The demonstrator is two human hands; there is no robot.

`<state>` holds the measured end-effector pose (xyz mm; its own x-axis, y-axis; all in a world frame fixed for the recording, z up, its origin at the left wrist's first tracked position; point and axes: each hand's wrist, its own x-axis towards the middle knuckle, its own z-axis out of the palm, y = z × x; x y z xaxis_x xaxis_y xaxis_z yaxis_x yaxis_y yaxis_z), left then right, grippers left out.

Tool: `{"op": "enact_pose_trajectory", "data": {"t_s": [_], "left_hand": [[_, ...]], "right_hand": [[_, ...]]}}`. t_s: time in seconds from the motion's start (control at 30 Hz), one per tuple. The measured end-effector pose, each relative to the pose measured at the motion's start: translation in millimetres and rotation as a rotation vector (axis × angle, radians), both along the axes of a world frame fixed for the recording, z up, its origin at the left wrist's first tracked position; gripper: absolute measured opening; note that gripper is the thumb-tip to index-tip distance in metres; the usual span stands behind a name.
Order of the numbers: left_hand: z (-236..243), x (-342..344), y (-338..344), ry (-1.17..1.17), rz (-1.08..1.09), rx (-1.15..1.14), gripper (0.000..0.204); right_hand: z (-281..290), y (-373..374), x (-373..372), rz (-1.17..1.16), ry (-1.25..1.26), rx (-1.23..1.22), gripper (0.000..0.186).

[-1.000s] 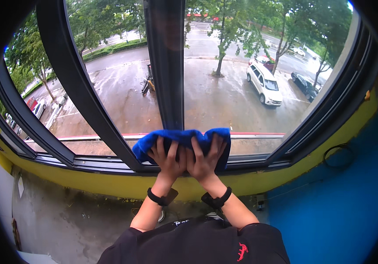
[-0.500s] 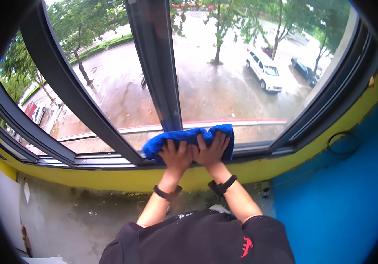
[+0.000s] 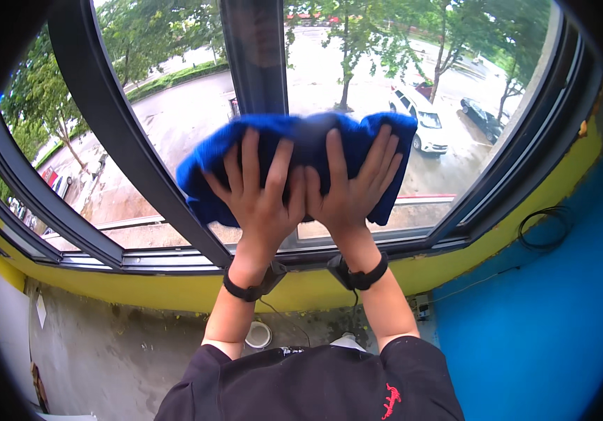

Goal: Cleaning and wiping glass windows with a blue microfiber cloth after dipping it in a bucket of water.

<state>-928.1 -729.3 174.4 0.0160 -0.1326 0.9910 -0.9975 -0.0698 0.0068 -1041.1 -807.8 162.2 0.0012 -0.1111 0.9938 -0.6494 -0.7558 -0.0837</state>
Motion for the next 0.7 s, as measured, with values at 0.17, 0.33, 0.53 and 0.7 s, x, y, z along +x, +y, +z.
{"op": "enact_pose_trajectory", "data": {"t_s": [0.17,0.33,0.53,0.7], "left_hand": [[-146,6,-7,-0.020,0.087,0.069,0.041],[-236,-21,6,0.272,0.117,0.456,0.039],[-139,-36,-10,0.027,0.014,0.199,0.040],[-21,-83,-50,-0.021,0.051,0.058,0.047]], "right_hand": [[-126,-5,-10,-0.046,0.138,0.059,0.056],[-218,-9,-30,-0.084,0.280,0.127,0.047],[-137,-30,-68,-0.068,0.210,-0.007,0.050],[5,-57,-113,-0.027,0.178,-0.111,0.060]]}}
